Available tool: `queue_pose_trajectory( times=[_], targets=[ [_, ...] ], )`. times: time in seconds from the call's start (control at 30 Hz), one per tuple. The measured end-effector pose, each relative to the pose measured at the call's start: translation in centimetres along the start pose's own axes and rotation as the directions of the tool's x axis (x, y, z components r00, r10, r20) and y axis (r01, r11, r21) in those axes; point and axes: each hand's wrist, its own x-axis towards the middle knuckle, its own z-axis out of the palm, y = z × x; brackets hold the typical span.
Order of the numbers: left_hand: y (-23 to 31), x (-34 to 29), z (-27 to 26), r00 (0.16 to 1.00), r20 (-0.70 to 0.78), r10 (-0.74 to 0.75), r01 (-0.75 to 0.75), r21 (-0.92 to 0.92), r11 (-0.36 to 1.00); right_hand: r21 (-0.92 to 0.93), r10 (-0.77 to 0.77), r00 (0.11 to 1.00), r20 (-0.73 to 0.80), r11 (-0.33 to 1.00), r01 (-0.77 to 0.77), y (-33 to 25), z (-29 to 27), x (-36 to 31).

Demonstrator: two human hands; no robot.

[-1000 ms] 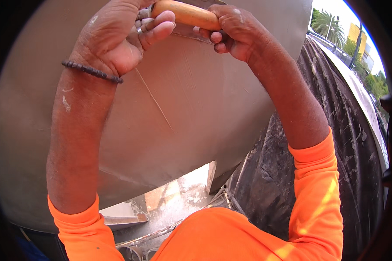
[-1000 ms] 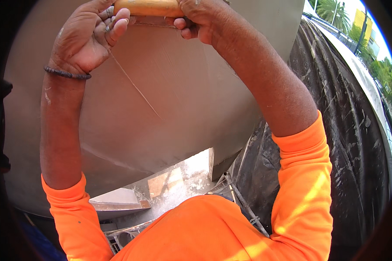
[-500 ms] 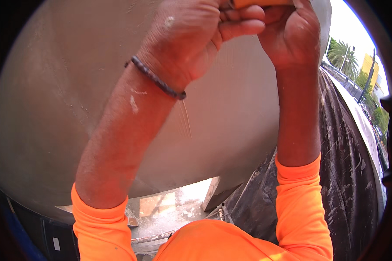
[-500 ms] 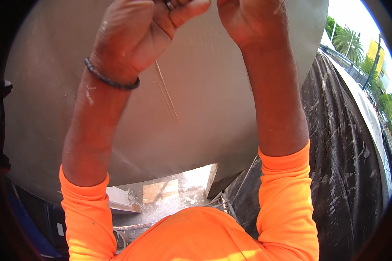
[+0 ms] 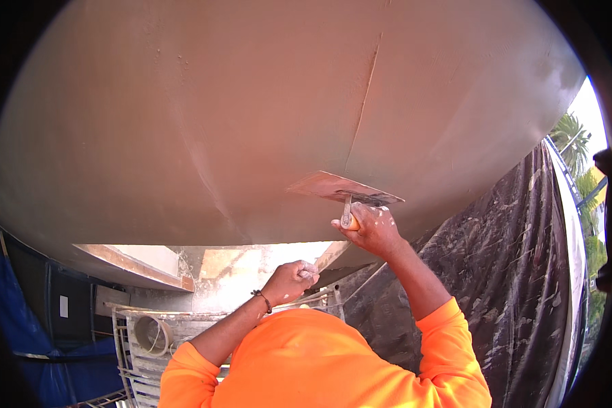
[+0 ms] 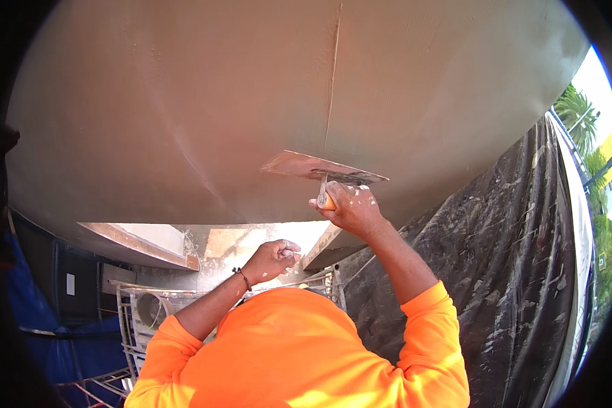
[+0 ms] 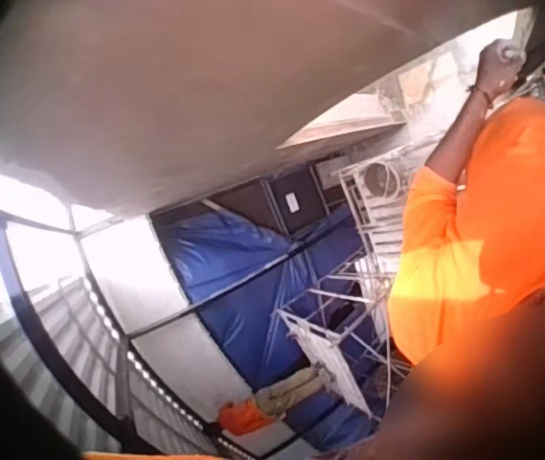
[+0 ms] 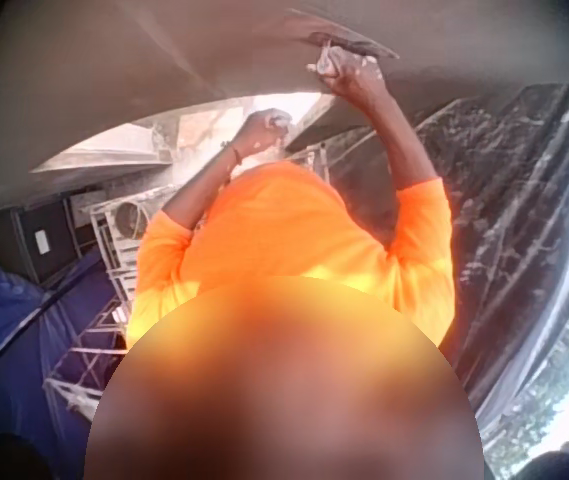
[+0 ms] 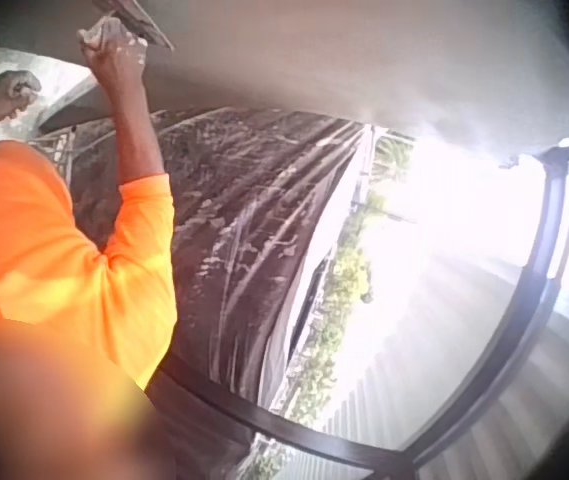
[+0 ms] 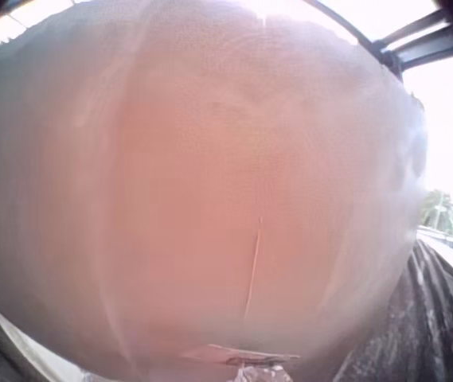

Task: The person applies plaster to a ceiling using a trowel and hawk. They repeatedly scoop plaster from a bucket, spread it on the ceiling, and smooth the surface with the trowel.

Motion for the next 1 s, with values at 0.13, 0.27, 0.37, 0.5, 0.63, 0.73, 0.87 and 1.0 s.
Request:
queue_pose_trajectory(
  times=[0.13,0.27,0.37,0.5,0.63,0.73,0.87,1.0],
  targets=[
    [-3.3,-0.8,-0.5,0.996,-0.082,-0.022,0.016,-0.069,0.998,-0.083,0.020,0.975,0.220,0.997,-0.002,1.2,1.5,3.8],
    [-5.4,-2.5,-1.6,0.987,-0.152,-0.060,0.044,-0.107,0.993,-0.196,0.056,0.982,0.181,0.980,-0.020,0.5,-2.7,6.8],
    [-4.9,-2.7,-2.0,0.978,-0.200,-0.057,0.036,-0.110,0.993,-0.139,-0.035,0.989,-0.141,0.990,0.015,-0.7,-7.4,7.9],
    [-2.0,-0.9,-0.6,0.957,-0.258,0.133,-0.206,-0.283,0.937,0.016,-0.108,0.989,-0.099,0.994,0.110,-1.5,-8.9,6.1],
    [-2.1,0.9,2.9,0.949,-0.233,0.210,-0.310,-0.600,0.737,-0.054,-0.052,0.984,0.171,0.997,0.062,-1.6,0.5,-0.4],
    [-5.6,3.3,5.1,0.989,-0.147,0.016,-0.112,-0.678,0.726,-0.091,-0.008,0.814,0.581,0.993,0.075,0.2,10.5,-5.3],
    [-12.1,8.1,7.1,0.974,-0.053,-0.218,0.112,-0.728,0.677,-0.035,-0.047,0.754,0.655,0.995,0.093,4.2,22.1,-8.4],
    [-16.6,13.4,7.3,0.961,-0.113,-0.253,0.103,-0.703,0.704,-0.034,-0.039,0.731,0.682,0.996,0.085,7.4,28.8,-8.0]
  ],
)
